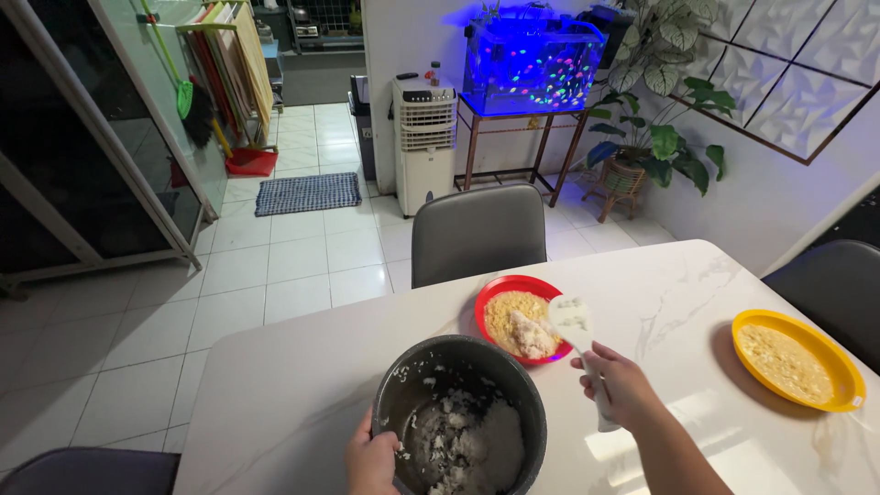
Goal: Serving cooked rice from a rice cooker into three bowls and placing spoons in the bowls at a dining table.
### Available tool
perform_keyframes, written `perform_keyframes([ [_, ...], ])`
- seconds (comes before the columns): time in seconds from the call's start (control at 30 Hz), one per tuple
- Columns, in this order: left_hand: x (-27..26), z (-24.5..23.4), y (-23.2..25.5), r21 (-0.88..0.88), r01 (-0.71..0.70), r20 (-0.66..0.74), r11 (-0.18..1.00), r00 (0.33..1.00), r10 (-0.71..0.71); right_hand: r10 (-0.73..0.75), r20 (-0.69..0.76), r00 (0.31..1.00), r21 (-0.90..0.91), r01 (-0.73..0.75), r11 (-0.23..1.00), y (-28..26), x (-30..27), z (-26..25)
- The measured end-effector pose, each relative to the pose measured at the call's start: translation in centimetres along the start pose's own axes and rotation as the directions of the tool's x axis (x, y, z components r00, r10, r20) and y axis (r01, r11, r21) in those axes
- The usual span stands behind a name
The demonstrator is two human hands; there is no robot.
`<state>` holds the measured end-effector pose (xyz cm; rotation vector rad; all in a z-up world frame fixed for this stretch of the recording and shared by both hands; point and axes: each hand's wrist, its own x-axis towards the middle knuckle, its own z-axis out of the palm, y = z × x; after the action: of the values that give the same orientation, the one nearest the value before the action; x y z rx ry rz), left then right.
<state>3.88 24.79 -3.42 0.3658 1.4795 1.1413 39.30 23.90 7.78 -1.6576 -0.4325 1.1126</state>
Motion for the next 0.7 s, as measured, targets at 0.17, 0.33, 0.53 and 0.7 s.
perform_keyframes([
  [0.17,0.0,-1.5,-1.8,-0.026,-0.086,0.016,0.996,0.996,0.086,0.006,0.175,0.985,0.082,-0.02,0.996,-0.8,-4.8,-2.9],
  [0.33,-6.9,-2.5,1.2,-0.006,-0.129,0.096,0.992,0.987,0.129,0.103,0.218,0.971,-0.386,-0.011,0.922,-0.5,-14.5,-2.0],
  [0.53,-15.5,-4.6,3.9,0.035,-0.171,0.267,0.985,0.951,0.156,-0.013,0.302,0.953,-0.94,0.3,0.162,4.8,-21.8,-0.3],
  [0.7,-22.7,-5.9,5.9,0.017,-0.196,0.364,0.98,0.915,0.176,-0.244,0.38,0.892,-0.924,0.354,-0.144,11.2,-23.8,-1.0],
])
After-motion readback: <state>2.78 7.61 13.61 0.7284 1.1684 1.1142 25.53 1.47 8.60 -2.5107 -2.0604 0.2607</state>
